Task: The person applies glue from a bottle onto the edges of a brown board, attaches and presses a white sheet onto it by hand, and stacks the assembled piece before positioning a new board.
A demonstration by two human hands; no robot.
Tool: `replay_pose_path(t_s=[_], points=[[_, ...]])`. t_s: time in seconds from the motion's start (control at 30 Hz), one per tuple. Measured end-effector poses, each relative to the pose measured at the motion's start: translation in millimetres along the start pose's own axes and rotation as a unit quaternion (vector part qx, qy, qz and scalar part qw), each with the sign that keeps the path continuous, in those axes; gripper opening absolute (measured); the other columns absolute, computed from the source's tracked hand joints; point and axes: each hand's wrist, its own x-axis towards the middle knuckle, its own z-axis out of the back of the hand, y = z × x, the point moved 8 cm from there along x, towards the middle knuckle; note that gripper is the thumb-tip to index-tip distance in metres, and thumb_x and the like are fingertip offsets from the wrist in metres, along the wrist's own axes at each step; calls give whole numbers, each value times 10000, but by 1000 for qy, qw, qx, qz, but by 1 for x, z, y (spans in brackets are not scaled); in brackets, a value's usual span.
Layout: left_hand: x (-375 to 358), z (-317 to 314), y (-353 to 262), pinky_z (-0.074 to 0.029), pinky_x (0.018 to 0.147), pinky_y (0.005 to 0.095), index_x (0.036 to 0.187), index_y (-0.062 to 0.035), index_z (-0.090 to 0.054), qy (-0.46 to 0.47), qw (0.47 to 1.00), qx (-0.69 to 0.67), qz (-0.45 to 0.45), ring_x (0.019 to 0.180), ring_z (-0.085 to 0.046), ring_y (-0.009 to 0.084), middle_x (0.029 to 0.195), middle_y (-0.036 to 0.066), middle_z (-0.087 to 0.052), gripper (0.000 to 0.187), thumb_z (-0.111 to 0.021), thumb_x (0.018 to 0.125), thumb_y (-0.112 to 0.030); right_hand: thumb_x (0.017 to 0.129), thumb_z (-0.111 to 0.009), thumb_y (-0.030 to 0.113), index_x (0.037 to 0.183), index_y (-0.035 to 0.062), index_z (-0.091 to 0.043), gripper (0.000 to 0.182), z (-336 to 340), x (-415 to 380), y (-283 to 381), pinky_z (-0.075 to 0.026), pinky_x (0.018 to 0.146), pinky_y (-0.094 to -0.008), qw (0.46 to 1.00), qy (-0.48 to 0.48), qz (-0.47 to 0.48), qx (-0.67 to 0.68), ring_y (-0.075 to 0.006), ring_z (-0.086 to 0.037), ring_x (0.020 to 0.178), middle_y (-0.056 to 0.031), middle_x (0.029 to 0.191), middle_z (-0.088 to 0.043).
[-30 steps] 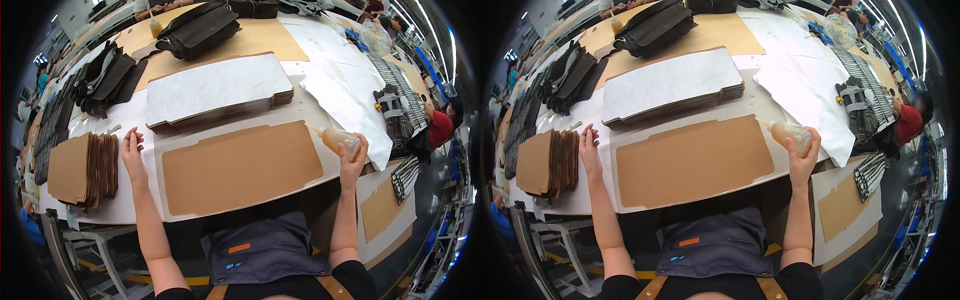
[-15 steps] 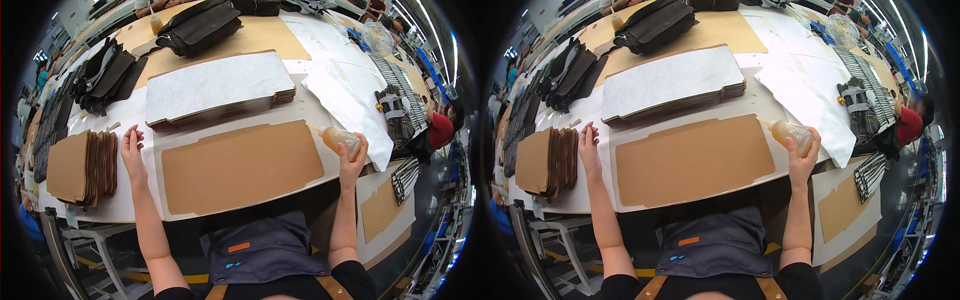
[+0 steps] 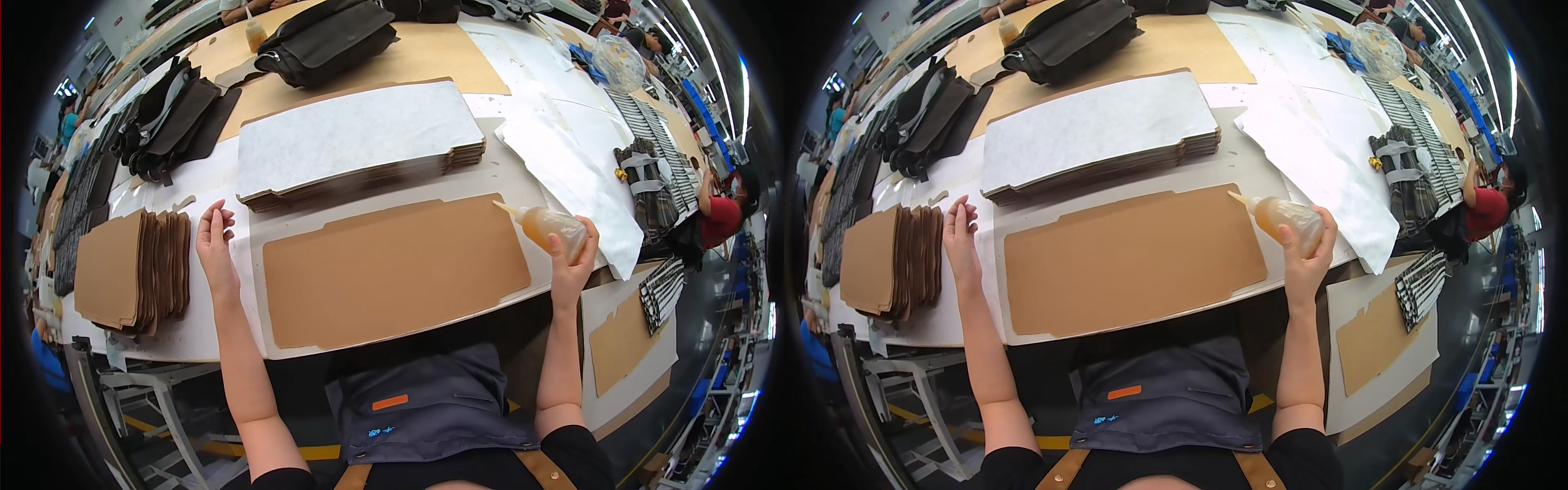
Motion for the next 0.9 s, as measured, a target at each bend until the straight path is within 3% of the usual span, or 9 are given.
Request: replay_pose_path(t_s=[0.9], points=[[-3, 0, -4, -403, 748, 201, 1156, -66, -673, 9, 999, -36, -3, 861, -537, 50, 942, -25, -640, 231, -544, 1023, -205, 831, -822, 218, 1257, 63, -512, 549, -94, -48, 67, -495, 877, -343, 987, 118, 92, 51, -231, -604, 1009, -101, 1123, -598]])
